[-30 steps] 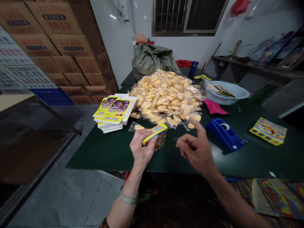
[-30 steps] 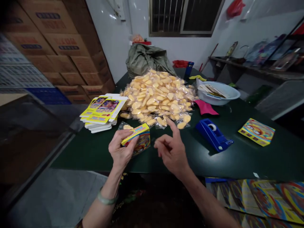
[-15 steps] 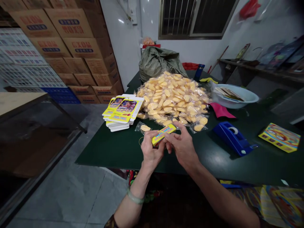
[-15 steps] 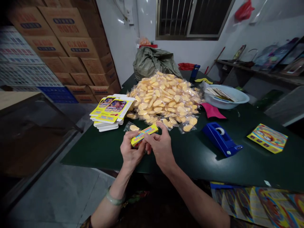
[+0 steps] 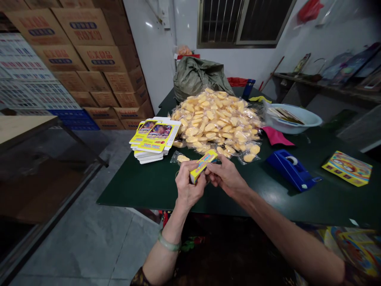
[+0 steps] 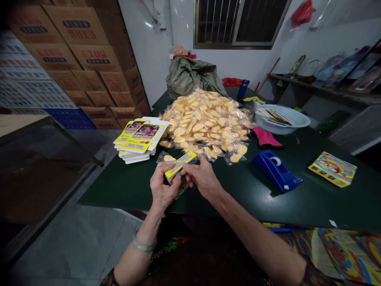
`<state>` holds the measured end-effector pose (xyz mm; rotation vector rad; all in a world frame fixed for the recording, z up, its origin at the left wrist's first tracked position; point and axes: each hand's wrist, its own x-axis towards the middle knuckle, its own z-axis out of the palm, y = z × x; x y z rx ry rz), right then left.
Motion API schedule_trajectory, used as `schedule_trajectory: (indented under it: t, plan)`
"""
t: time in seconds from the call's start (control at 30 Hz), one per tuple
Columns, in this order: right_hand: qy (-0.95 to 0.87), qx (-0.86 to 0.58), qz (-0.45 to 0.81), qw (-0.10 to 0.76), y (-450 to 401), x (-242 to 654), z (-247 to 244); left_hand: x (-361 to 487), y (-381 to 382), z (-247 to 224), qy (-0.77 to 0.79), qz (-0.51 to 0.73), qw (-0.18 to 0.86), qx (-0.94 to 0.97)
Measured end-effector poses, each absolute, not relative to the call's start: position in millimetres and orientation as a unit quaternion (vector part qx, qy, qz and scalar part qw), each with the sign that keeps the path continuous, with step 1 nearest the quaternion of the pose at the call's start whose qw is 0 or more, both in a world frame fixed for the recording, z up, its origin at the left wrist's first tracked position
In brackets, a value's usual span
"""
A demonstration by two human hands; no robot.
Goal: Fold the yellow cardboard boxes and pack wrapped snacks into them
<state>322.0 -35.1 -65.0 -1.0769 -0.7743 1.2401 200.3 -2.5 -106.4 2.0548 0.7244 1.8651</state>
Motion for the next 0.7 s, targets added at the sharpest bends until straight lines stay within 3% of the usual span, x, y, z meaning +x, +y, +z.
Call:
schedule_trajectory:
  t: [0.17, 0.33, 0.5, 0.6, 0.7]
  plan:
    - [-0.389, -0.516, 0.432, 0.629, -36, 320, -91, 197, -1, -106, 0.247, 0.639, 0.157, 0.711]
    - [-0.407, -0.553, 0.444, 0.576, -30, 326, -138, 192, 7, -108, 0.242, 0.628, 0.187, 0.715]
    - [-0.518, -0.625, 0.303, 0.499, -41, 364, -146, 191, 11, -106, 0.292, 0.648, 0.345, 0.613]
    - [-0.548, -0.568, 0.383, 0.481, -64, 388, -133, 203, 10, -98, 0.291, 0.626, 0.475, 0.546]
    - [-0.535, -0.528, 0.444, 0.487, -96, 406, -118, 229, 7, -87, 0.309, 0.585, 0.51, 0.55]
